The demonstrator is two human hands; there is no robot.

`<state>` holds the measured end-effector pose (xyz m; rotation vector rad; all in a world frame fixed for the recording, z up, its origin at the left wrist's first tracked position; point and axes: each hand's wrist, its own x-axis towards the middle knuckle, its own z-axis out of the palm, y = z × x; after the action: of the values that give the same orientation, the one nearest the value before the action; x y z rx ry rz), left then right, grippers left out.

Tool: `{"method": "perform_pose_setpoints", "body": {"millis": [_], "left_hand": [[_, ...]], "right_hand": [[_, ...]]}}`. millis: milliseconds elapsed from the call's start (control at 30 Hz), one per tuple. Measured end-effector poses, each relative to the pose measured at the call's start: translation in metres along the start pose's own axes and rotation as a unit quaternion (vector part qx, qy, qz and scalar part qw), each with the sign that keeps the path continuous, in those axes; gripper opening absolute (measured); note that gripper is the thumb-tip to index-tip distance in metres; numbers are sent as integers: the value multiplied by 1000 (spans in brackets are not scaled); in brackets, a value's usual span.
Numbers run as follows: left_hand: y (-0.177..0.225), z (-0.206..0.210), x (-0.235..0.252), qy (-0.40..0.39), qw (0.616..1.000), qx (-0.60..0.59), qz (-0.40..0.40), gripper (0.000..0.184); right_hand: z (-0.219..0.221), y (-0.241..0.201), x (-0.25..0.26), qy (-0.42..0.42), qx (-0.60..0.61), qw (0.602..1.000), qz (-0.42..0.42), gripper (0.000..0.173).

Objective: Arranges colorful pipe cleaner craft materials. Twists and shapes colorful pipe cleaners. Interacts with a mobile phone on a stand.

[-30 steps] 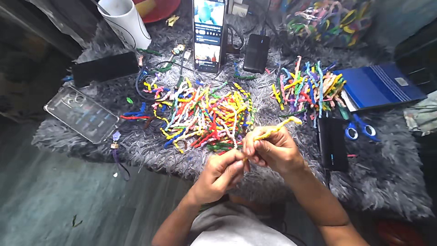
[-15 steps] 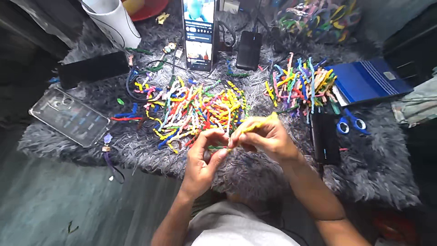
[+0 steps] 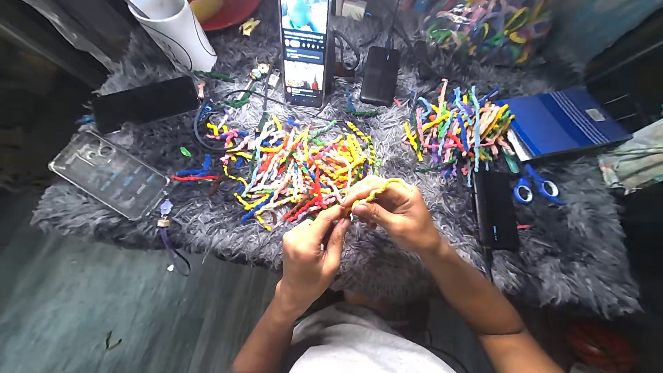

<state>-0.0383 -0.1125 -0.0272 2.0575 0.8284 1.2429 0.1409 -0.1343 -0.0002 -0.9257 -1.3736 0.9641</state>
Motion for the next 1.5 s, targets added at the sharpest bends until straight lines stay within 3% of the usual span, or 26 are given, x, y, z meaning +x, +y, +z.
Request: {"method": "perform_pose_setpoints", "body": {"millis": [367,700,833,933,1000,1033,1133,1233,1267,1300,1333,1367,1500], "left_hand": [[5,0,14,-28,997,-65,-11,22],[6,2,13,-19,1000,-3,9,27],[3,-1,16,-49,995,-87,16,29],[0,-3,16,-117,967,-227,-16,29],[-1,-4,15,-173,916,-358,-59,26],[-2,-3,14,-198,872,-439,-84,24],[-5,6,4,-256,670,-681,-152,19],[-2,23,-10,-275,459,-823,-190,19],[0,26,-11,-277,422,-841,-193,20],[2,28,-10,-278,416,-845,-192,20],[2,27,-8,-275,440,-834,-187,19],[3,25,-5,-268,495,-808,-177,18],[-2,4,6,-201,813,-541,-82,23]], "right_hand": [[0,0,-2,27,39,999,-18,9],[1,0,-3,39,31,999,-15,7],[-1,0,-3,18,42,999,-24,6],[-2,2,-5,1,82,996,-25,8],[-2,2,-7,-11,104,994,-30,9],[-2,2,-8,-20,112,993,-39,10],[-1,1,-10,-63,115,987,-88,15],[-1,2,-10,-100,126,980,-119,16],[-1,2,-9,-105,124,979,-125,16],[-3,1,-8,-108,117,978,-131,16],[-4,-1,-7,-106,105,979,-138,15],[-6,-2,-7,-97,90,981,-144,15],[-9,-6,-3,-25,44,988,-144,13]]}}
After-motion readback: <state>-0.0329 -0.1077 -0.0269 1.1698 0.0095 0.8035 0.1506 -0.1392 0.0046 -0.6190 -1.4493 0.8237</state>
